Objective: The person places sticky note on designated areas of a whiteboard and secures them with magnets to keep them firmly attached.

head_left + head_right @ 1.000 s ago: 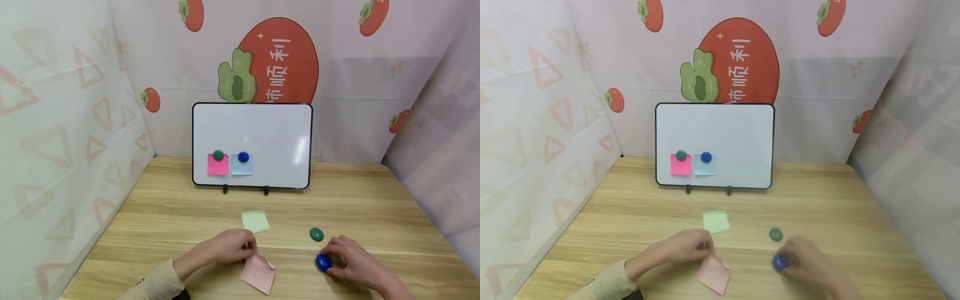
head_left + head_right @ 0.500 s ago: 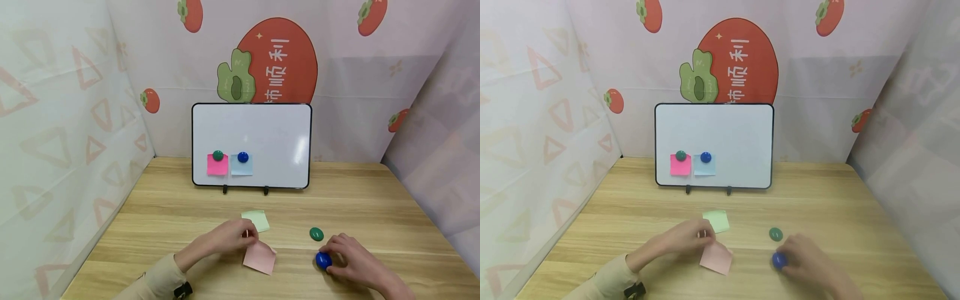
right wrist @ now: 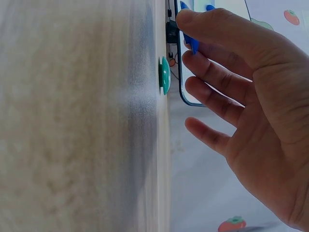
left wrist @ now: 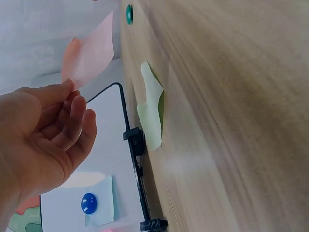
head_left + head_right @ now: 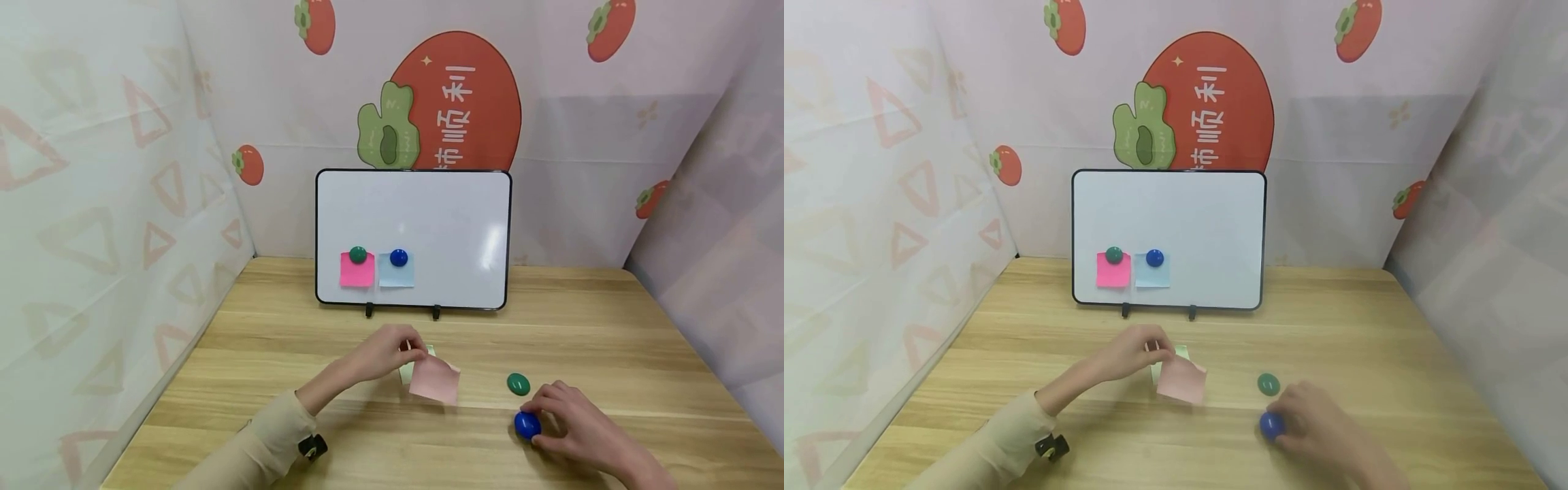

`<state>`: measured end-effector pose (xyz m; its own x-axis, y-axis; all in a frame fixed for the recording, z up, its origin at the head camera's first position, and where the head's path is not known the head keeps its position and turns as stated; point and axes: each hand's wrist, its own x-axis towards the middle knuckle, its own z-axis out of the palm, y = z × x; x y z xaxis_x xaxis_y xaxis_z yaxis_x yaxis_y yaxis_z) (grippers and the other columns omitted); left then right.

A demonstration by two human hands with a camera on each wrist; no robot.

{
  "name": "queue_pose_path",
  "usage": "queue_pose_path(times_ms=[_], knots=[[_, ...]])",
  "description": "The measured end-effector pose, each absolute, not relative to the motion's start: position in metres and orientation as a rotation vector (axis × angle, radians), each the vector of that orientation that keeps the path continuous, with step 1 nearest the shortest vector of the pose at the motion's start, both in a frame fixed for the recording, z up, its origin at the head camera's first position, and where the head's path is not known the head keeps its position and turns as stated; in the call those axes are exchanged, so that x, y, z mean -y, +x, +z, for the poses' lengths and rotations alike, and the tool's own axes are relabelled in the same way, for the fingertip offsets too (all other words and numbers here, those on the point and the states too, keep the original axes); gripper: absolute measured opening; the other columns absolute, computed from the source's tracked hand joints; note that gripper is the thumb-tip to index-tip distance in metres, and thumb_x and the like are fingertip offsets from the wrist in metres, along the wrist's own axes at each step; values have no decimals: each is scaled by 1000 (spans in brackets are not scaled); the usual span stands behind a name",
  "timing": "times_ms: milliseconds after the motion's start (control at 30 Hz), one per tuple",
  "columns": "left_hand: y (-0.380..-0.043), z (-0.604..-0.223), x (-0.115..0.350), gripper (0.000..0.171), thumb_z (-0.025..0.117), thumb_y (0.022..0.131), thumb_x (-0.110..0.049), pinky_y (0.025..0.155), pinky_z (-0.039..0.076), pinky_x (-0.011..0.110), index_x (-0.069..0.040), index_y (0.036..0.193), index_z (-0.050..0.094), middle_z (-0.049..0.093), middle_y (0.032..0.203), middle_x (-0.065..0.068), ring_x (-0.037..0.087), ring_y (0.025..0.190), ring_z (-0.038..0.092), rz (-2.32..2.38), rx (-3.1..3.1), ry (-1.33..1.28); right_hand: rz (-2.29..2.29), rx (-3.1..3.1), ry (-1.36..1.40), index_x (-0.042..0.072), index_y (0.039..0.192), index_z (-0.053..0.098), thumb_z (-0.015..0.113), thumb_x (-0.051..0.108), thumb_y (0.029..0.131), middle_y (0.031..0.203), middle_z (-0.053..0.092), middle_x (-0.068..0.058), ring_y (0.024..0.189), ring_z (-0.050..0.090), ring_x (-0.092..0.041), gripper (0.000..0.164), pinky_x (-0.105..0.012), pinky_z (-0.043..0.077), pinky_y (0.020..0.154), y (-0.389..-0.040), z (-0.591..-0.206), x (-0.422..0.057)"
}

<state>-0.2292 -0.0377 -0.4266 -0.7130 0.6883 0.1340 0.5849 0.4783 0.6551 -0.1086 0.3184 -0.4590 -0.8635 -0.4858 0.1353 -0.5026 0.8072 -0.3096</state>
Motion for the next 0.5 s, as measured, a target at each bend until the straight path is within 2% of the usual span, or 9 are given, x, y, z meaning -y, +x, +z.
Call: queue_pose_path(times_ms=[300, 500], knots=[[-250, -420, 29, 8, 68, 95, -20, 64, 48, 20, -15, 95, 75, 69, 85, -6, 9, 74, 59, 1142, -2664, 1085, 524, 2943, 795, 37, 107, 68, 79, 50, 79, 102, 56, 29, 96, 50, 1, 32, -33, 48, 84, -109, -458, -317], [-265, -412, 24, 11, 67, 96, -20, 66, 49, 21, -14, 99, 75, 70, 92, -3, 7, 77, 58, 1190, -2664, 1038, 514, 2965, 782, 38, 107, 68, 78, 53, 79, 102, 56, 28, 97, 50, 1, 33, -34, 49, 84, -110, -458, -317]])
